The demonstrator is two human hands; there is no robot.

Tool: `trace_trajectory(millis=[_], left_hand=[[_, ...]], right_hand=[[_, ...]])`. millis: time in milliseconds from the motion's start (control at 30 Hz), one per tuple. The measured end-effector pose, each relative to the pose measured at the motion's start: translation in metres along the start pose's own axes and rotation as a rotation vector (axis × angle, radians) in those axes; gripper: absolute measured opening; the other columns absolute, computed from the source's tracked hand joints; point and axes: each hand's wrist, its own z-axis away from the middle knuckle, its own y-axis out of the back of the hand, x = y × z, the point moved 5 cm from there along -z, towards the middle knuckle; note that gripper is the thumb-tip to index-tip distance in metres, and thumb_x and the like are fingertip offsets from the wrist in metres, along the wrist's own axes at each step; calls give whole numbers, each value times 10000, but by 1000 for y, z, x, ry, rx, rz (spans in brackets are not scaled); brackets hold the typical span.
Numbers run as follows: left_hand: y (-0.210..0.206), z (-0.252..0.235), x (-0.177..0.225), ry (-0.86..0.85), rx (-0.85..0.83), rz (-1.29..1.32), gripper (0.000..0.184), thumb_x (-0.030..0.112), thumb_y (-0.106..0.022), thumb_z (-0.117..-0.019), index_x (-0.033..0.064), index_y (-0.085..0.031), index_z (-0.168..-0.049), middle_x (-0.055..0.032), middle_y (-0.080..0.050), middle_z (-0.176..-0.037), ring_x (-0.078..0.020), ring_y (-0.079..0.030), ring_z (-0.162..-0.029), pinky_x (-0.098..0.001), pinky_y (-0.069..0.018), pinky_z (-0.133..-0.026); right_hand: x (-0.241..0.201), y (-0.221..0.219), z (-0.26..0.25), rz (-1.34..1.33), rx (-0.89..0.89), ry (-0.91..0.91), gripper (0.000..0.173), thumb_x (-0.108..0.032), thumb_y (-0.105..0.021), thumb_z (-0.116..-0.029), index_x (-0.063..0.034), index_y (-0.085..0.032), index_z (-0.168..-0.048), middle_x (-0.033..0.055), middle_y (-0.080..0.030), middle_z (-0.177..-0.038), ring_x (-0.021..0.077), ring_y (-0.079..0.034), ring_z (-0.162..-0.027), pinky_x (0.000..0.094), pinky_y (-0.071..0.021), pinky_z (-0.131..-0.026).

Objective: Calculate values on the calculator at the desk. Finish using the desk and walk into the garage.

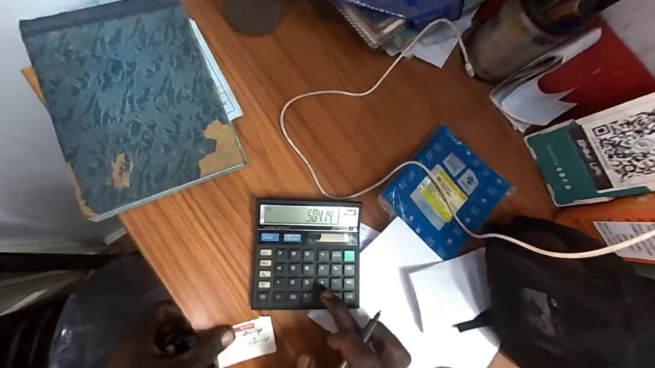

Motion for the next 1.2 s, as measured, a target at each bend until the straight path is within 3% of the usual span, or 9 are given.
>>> trace_trajectory(millis=[433,600,700,1000,1200], left_hand=[[1,0,1,-19,-7,33,520,268,-917,-746,15,-611,-1081,2,-684,-786,-72,-667,-678,-255,-587,-647],[0,2,1,7,-6,36,522,265,-914,-753,19,-611,-1099,-3,-690,-808,-84,-678,-693,-277,-600,-662],[0,2,2,7,-1,52,525,255,-917,-747,20,-611,-1104,9,-688,-794,-73,-670,-683,-263,-591,-656],[-2,2,3,43,-7,77,515,235,-907,-756,35,-608,-1125,13,-700,-813,-62,-679,-703,-252,-590,-667],[-1,0,0,19,-12,90,512,234,-921,-736,36,-611,-1093,3,-696,-793,-76,-673,-675,-256,-586,-636]], right_hand=[[1,-3,-2,89,-63,-46,272,-514,-472,-945,-261,-510,-1037,-81,-729,-1157,152,-535,-937,391,-294,-901],[-3,-2,0,-36,-97,-2,234,-485,-474,-978,-269,-468,-1068,-99,-710,-1214,126,-542,-990,335,-305,-931],[-7,-6,-2,-77,-125,70,196,-453,-479,-979,-265,-474,-1037,-91,-709,-1209,120,-527,-952,320,-298,-900],[-11,-16,-4,-93,-126,136,208,-448,-494,-973,-258,-498,-1055,-83,-705,-1217,123,-549,-995,326,-320,-941],[-10,-14,-1,-98,-124,142,196,-444,-498,-970,-263,-500,-1044,-91,-703,-1203,124,-543,-999,313,-332,-914]])
